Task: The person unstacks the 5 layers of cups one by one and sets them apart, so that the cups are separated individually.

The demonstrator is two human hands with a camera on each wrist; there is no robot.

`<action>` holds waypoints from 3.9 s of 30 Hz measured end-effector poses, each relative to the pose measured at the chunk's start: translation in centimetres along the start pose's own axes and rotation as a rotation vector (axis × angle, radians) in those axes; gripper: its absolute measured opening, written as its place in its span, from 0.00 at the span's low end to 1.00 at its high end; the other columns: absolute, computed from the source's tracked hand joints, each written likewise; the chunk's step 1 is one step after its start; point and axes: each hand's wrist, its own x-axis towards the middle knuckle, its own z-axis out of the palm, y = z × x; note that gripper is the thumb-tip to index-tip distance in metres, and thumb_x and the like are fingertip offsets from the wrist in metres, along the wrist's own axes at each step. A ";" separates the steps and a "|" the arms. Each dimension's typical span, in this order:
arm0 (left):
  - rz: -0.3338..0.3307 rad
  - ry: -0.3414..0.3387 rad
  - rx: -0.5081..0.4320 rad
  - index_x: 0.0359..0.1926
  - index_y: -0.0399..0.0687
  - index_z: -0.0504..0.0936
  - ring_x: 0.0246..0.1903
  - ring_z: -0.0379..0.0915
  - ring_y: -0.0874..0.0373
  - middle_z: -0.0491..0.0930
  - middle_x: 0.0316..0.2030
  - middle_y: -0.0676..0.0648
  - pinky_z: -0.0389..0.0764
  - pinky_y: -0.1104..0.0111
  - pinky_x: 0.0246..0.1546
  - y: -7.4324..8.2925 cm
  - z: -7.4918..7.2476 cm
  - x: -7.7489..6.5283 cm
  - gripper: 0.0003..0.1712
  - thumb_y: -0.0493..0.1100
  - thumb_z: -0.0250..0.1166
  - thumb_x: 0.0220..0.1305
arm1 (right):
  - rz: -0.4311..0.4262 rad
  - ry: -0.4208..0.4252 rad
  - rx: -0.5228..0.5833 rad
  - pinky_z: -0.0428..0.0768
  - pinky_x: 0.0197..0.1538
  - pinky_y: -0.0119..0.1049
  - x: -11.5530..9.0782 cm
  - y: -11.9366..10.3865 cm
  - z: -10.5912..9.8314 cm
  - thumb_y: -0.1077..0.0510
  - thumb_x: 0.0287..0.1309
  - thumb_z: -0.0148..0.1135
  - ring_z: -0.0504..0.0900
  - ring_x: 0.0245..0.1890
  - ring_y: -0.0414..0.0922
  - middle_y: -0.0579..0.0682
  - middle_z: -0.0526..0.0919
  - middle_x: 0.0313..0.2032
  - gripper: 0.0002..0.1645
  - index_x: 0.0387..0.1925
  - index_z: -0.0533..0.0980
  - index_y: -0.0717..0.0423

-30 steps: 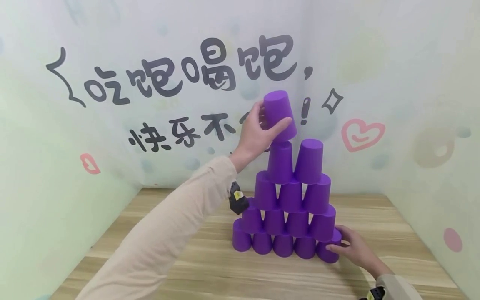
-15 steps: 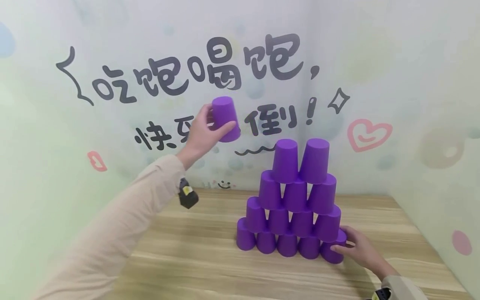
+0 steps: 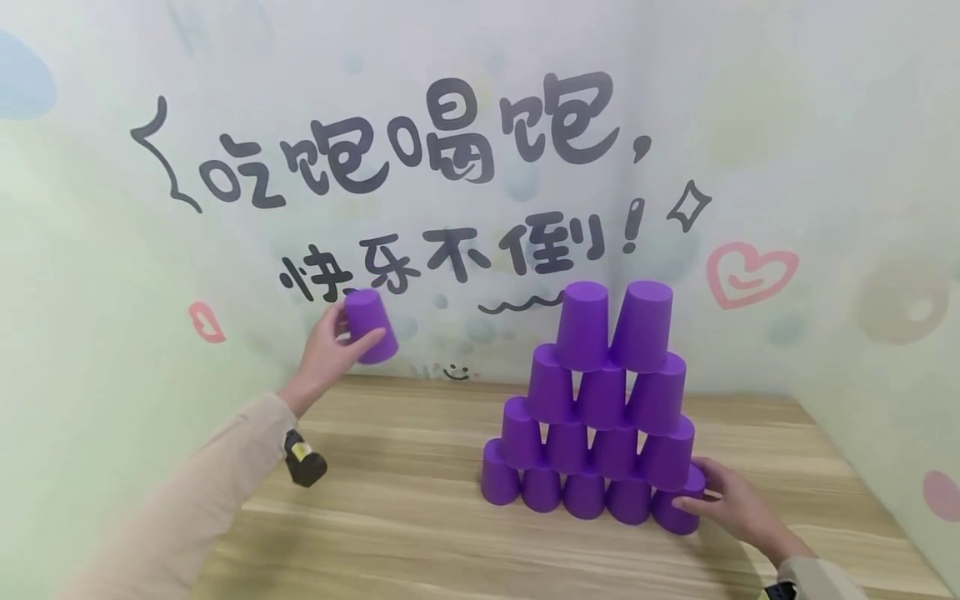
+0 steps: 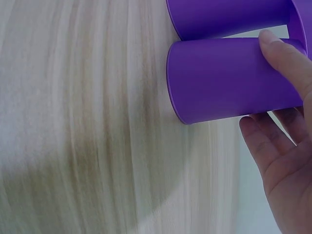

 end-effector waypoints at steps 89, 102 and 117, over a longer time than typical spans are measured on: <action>0.140 -0.313 0.023 0.63 0.52 0.59 0.57 0.60 0.56 0.64 0.59 0.48 0.63 0.61 0.56 4.9 9.2 -1.4 0.40 0.49 0.67 0.49 | -0.038 0.001 0.074 0.78 0.32 0.26 -0.2 0.5 0.1 0.71 0.42 0.64 0.75 0.37 0.27 0.28 0.74 0.38 0.29 0.46 0.69 0.47; 0.277 -0.466 -0.057 0.64 0.58 0.56 0.56 0.59 0.64 0.64 0.58 0.55 0.64 0.68 0.55 12.7 13.3 0.5 0.41 0.55 0.64 0.51 | 0.006 -0.023 0.058 0.78 0.34 0.27 0.0 -0.1 -0.2 0.69 0.44 0.64 0.74 0.37 0.26 0.25 0.73 0.38 0.27 0.47 0.66 0.72; 0.286 -0.412 -0.087 0.63 0.49 0.57 0.44 0.68 0.66 0.69 0.50 0.52 0.69 0.78 0.45 14.5 17.9 0.4 0.43 0.51 0.67 0.49 | 0.006 -0.033 0.067 0.79 0.33 0.29 -0.2 0.2 0.0 0.68 0.45 0.64 0.75 0.37 0.27 0.25 0.73 0.38 0.27 0.46 0.64 0.76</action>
